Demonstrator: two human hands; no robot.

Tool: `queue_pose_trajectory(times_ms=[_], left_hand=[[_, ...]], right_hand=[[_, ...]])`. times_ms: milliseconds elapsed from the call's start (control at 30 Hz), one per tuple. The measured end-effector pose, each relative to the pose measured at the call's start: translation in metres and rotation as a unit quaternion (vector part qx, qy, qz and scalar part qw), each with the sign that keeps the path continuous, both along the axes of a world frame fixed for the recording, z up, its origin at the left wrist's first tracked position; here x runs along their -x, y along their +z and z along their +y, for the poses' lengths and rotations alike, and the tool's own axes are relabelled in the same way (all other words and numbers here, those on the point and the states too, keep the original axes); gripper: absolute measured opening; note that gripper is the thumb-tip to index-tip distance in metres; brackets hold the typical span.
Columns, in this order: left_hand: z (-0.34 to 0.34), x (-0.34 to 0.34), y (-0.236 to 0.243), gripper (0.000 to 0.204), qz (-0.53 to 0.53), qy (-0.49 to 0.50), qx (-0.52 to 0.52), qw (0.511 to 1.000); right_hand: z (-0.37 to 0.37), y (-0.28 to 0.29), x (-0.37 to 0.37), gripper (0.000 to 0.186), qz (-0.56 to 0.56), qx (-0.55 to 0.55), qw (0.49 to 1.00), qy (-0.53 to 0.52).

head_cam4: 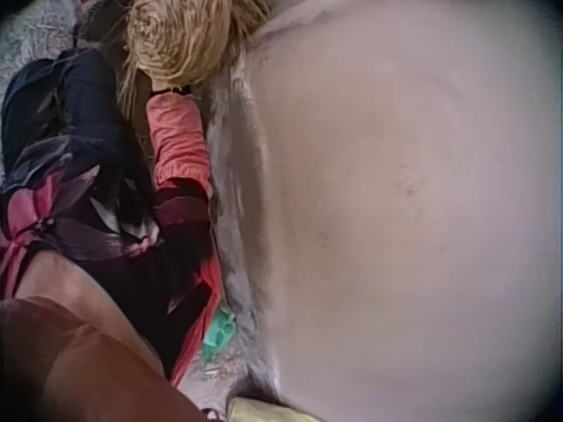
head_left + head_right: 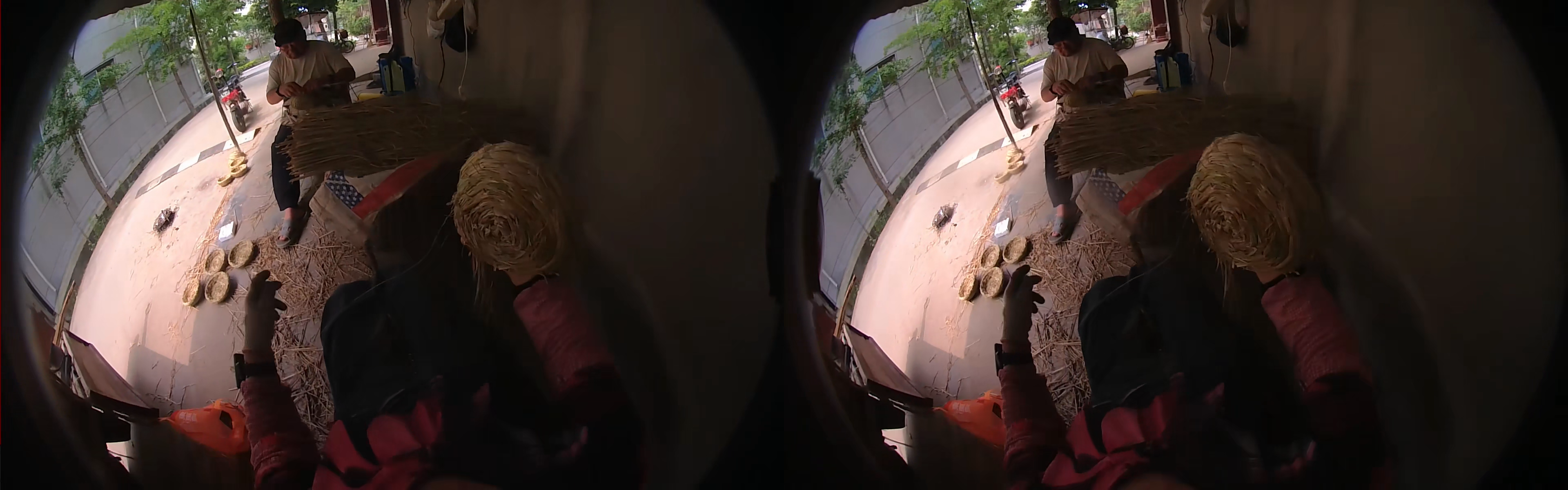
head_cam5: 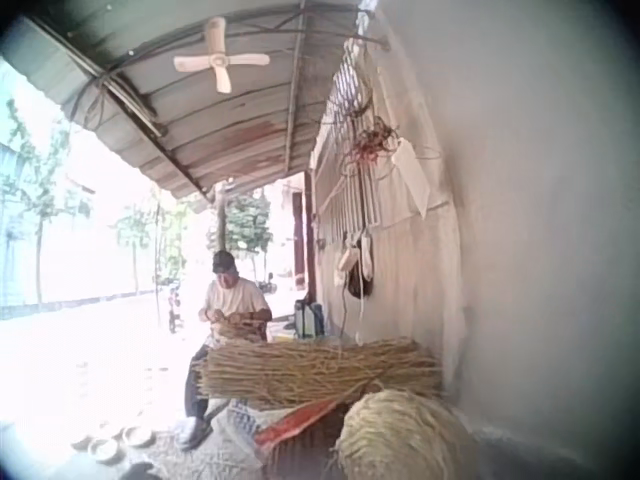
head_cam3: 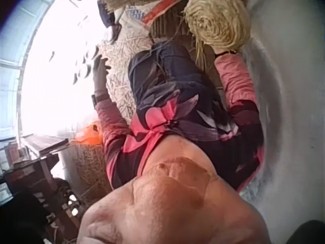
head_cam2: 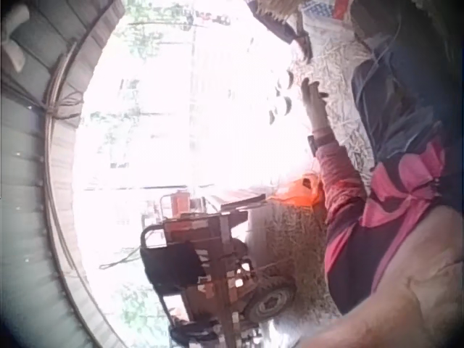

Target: Weaving a small circular object using straw and a tool.

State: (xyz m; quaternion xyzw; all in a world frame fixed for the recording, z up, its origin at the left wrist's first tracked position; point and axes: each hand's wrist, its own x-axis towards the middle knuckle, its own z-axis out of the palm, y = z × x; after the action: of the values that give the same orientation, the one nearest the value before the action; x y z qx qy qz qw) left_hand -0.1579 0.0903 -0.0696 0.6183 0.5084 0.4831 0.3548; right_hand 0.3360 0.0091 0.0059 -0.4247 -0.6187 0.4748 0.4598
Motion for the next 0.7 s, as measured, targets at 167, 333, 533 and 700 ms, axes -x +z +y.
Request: queue_pose_trajectory(times_ms=[167,333,533,700], left_hand=[[-0.040,-0.174,0.071,0.047,-0.163,-0.265,-0.055,0.949],[-0.034,-0.204,0.068,0.035,-0.211,-0.413,0.150,0.873],[-0.002,-0.152,0.041,0.033,-0.612,-0.379,0.065,0.691],[-0.024,-0.131,0.039,0.032,0.158,-0.305,0.122,0.931]], right_hand=[[0.014,0.002,0.020,0.027,0.089,0.057,0.993,0.050],[0.028,0.009,0.013,0.029,-0.007,0.007,1.000,0.011],[0.028,-0.026,0.027,0.033,-0.425,-0.236,0.860,-0.157],[0.020,-0.055,0.050,0.034,-0.515,-0.313,0.781,-0.167]])
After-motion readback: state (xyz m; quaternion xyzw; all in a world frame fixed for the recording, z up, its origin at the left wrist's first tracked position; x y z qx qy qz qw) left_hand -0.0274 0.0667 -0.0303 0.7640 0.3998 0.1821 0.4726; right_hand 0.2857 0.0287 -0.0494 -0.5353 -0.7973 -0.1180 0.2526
